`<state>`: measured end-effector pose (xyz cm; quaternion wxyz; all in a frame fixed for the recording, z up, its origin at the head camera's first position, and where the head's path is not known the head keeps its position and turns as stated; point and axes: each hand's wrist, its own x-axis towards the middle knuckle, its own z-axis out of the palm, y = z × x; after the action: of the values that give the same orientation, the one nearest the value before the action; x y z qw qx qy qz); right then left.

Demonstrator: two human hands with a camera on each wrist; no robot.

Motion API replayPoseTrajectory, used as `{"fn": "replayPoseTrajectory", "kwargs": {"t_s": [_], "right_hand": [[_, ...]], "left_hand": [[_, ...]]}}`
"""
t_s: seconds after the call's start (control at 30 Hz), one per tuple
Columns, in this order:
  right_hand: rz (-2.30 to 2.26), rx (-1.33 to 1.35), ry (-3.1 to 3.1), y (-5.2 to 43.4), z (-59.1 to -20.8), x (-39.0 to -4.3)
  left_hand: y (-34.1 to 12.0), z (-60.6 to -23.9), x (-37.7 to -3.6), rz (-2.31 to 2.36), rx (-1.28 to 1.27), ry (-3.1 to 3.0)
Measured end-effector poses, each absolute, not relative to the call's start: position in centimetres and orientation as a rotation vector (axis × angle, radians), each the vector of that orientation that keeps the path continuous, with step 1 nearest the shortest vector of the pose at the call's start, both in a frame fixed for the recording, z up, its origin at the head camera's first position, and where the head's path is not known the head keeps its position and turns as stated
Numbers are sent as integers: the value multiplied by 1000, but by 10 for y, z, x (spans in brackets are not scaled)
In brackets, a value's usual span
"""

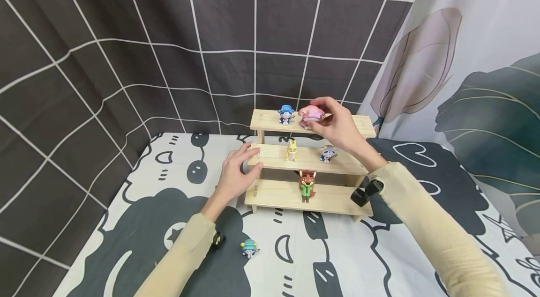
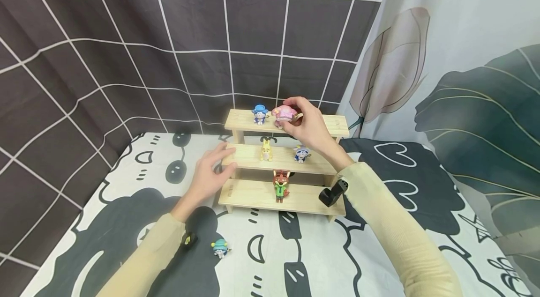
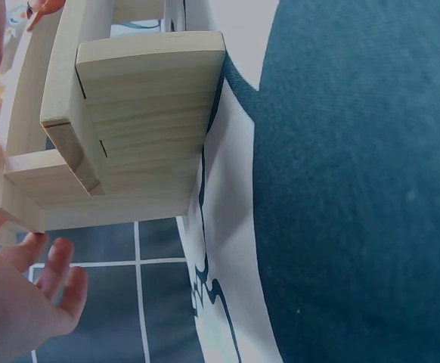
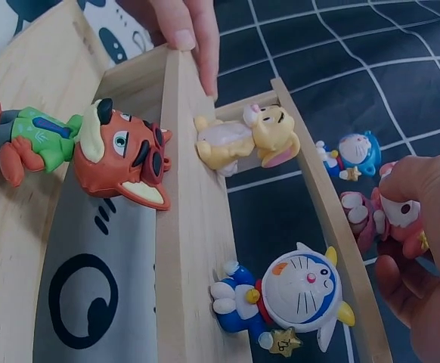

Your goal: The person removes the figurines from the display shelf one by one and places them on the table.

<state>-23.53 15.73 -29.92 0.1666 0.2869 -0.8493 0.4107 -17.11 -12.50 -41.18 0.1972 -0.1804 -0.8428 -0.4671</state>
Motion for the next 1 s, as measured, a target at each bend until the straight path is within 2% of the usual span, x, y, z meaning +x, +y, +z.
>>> {"fn": "replayPoseTrajectory", "kwargs": {"t_s": [1.0], "right_hand": [[1176, 771, -2400, 164, -299, -215]], "left_hand": [[-126, -413, -172, -1301, -506, -2359]]}}
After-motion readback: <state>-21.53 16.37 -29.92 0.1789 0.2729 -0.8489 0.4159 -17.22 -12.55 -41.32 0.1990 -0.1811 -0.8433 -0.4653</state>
